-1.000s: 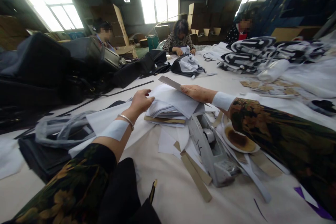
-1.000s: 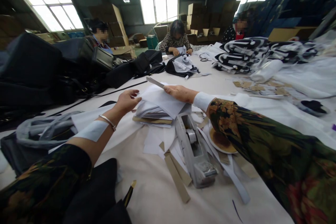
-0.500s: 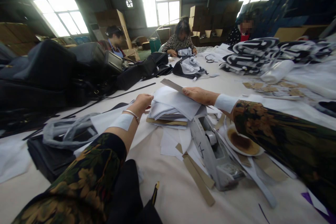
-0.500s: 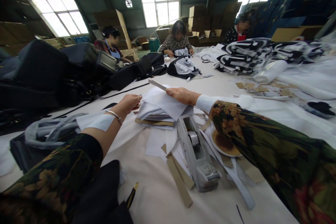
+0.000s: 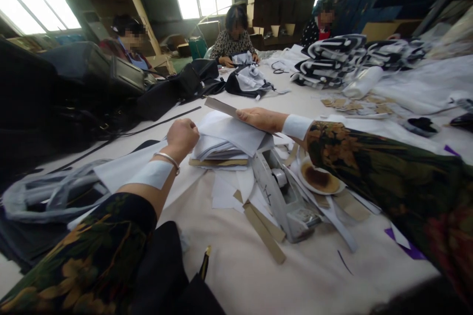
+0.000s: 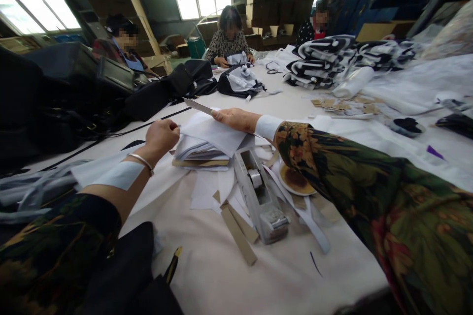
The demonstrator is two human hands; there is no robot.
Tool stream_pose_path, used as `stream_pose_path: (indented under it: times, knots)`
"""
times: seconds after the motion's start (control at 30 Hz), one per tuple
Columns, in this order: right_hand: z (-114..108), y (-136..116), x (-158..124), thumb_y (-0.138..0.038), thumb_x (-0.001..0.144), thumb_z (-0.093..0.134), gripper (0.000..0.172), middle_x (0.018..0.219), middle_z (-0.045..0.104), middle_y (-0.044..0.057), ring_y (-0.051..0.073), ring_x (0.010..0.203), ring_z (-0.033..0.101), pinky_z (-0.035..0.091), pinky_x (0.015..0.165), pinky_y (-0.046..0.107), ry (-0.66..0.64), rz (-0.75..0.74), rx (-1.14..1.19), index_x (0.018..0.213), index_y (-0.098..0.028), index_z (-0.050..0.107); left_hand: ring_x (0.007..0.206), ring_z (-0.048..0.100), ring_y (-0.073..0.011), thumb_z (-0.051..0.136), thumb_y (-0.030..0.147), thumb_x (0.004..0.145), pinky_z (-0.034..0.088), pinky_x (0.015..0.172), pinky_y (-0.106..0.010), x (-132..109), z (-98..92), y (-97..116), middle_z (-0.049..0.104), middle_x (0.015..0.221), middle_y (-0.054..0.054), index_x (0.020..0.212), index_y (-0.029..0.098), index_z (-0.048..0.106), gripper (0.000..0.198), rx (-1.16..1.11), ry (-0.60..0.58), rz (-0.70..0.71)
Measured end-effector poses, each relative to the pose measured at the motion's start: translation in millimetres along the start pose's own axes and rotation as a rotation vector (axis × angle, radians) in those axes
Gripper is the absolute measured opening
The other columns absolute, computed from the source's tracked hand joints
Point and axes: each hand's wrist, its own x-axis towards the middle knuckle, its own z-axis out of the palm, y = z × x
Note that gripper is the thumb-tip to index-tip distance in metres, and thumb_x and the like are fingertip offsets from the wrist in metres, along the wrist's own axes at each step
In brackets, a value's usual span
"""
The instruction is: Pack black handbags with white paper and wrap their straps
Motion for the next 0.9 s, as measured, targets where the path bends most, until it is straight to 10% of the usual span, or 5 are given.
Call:
stream_pose_path:
  times: [0.2,0.4,0.7,0.9]
  knots:
    - [-2,0,-1,-0.060,0.103,0.025,0.067,0.121,0.070,0.012,0.022,0.110,0.063,0.044,0.099,0.027,0.016,-0.026,0.004,0.121,-0.012,0.068,0.089,0.065,-0.0296,0.054,0.032,0.088,0.051,0.076,-0.041,-34,-9.7,34,0.065,0.109,-0.014,0.102,0.018,0.074,0.028,0.264,0.063,0.517]
    - [0,4,3,-0.056,0.104,0.024,0.065,0.112,0.073,0.011,0.020,0.107,0.063,0.044,0.099,0.028,0.015,-0.106,-0.035,0.113,-0.011,0.070,0.107,0.058,-0.0287,0.067,0.035,0.084,0.048,0.094,-0.042,-54,-5.2,72,0.062,0.116,-0.012,0.115,0.022,0.071,0.034,0.236,-0.209,1.143]
    - [0,0,3,-0.047,0.106,0.027,0.058,0.115,0.072,0.012,0.020,0.108,0.063,0.045,0.097,0.029,0.021,-0.124,-0.069,0.112,-0.009,0.070,0.089,0.061,-0.0273,0.058,0.029,0.090,0.047,0.079,-0.040,-59,13.9,86,0.065,0.094,-0.010,0.091,0.019,0.074,0.020,0.362,-0.257,1.148]
    - [1,3,1,-0.055,0.104,0.030,0.060,0.113,0.073,0.010,0.021,0.110,0.064,0.043,0.101,0.031,0.047,-0.133,-0.056,0.114,-0.013,0.071,0.090,0.063,-0.0267,0.051,0.023,0.088,0.050,0.080,-0.038,-65,25.6,83,0.065,0.098,-0.014,0.089,0.014,0.071,0.022,0.154,-0.159,0.907]
